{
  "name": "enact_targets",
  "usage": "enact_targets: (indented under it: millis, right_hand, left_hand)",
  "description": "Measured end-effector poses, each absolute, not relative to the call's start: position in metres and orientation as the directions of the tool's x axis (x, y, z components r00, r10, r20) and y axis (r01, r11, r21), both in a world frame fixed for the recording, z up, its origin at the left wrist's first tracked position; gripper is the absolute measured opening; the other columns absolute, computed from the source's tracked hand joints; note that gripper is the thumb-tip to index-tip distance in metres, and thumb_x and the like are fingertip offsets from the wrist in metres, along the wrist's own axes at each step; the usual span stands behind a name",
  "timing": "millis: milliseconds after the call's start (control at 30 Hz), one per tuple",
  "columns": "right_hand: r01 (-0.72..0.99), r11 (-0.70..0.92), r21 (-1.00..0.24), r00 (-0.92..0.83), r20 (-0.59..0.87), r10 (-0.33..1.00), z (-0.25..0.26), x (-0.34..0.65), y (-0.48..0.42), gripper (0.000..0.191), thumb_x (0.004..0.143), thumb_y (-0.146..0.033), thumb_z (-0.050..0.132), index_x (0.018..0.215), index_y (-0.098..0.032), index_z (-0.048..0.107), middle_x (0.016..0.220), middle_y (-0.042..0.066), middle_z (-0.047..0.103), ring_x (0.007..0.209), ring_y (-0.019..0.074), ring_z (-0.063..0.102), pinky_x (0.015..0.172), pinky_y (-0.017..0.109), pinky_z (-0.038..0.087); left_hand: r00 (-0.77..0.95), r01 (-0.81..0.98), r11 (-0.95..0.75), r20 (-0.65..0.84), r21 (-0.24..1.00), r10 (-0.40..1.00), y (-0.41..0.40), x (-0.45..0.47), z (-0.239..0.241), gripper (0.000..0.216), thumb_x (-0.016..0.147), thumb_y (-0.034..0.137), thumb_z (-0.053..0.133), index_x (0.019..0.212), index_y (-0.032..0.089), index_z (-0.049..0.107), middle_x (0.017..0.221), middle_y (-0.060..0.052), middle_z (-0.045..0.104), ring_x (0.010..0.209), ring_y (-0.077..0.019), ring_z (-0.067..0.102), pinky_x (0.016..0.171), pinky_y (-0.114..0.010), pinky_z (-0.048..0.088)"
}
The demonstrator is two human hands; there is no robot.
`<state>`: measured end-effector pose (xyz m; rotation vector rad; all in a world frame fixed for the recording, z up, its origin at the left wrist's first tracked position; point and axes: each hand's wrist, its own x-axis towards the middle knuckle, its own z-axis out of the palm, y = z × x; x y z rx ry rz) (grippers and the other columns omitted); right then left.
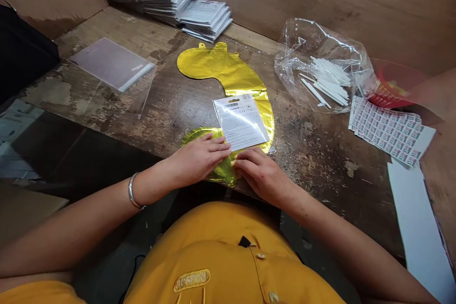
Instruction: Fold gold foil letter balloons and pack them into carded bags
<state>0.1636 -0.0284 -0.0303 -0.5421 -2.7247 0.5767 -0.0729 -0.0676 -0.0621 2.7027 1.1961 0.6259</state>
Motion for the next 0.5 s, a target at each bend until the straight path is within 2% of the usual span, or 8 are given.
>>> enact_targets:
  millis: [100,200,267,400,500]
  right_hand:
    - [0.305,0.850,-0.429,-0.881,0.212,0.424,-0.025,0.164,-0.024,0.023,0.097,-0.016,0.045,0.085,-0.017,0.064,0.090,0.010,0.064,0.089,0.0214,0.053,0.079,0.036,0.050]
    - [0.340,0.858,-0.385,-0.857,0.249,0.451,-0.025,0.159,-0.013,0.017,0.095,-0.018,0.049,0.090,-0.016,0.065,0.090,0.010,0.063,0.088,0.0223,0.052,0.078,0.036,0.049]
    - [0.312,0.869,-0.383,-0.877,0.235,0.418,-0.028,0.155,-0.006,0.015,0.095,-0.019,0.051,0.094,-0.016,0.065,0.091,0.010,0.064,0.089,0.0223,0.051,0.078,0.036,0.049]
    - [0.269,0.870,-0.413,-0.907,0.194,0.373,-0.034,0.150,-0.001,0.019,0.096,-0.019,0.046,0.087,-0.018,0.063,0.087,0.009,0.063,0.085,0.0214,0.050,0.075,0.036,0.048]
    - [0.264,0.852,-0.452,-0.907,0.185,0.379,-0.038,0.147,-0.004,0.019,0.096,-0.018,0.044,0.084,-0.019,0.058,0.086,0.009,0.061,0.085,0.0216,0.049,0.075,0.036,0.047]
  left_hand:
    - [0.596,0.686,-0.675,0.322,0.271,0.736,-0.067,-0.072,-0.061,0.034,0.091,0.014,0.051,0.123,0.015,0.063,0.128,-0.010,0.065,0.124,-0.0244,0.057,0.106,-0.044,0.042]
    - [0.590,0.688,-0.675,0.336,0.266,0.734,-0.066,-0.071,-0.060,0.032,0.092,0.014,0.050,0.121,0.015,0.064,0.126,-0.010,0.066,0.121,-0.0240,0.059,0.105,-0.043,0.042]
    - [0.585,0.689,-0.671,0.338,0.273,0.738,-0.066,-0.071,-0.059,0.032,0.092,0.014,0.050,0.121,0.016,0.064,0.125,-0.009,0.067,0.120,-0.0236,0.060,0.105,-0.044,0.041]
    - [0.569,0.688,-0.662,0.344,0.297,0.747,-0.066,-0.068,-0.058,0.030,0.092,0.014,0.050,0.118,0.017,0.065,0.122,-0.008,0.069,0.118,-0.0236,0.060,0.106,-0.045,0.041]
    - [0.484,0.706,-0.616,0.396,0.350,0.780,-0.065,-0.061,-0.056,0.024,0.091,0.020,0.055,0.111,0.014,0.066,0.117,-0.011,0.070,0.115,-0.0239,0.061,0.105,-0.044,0.044]
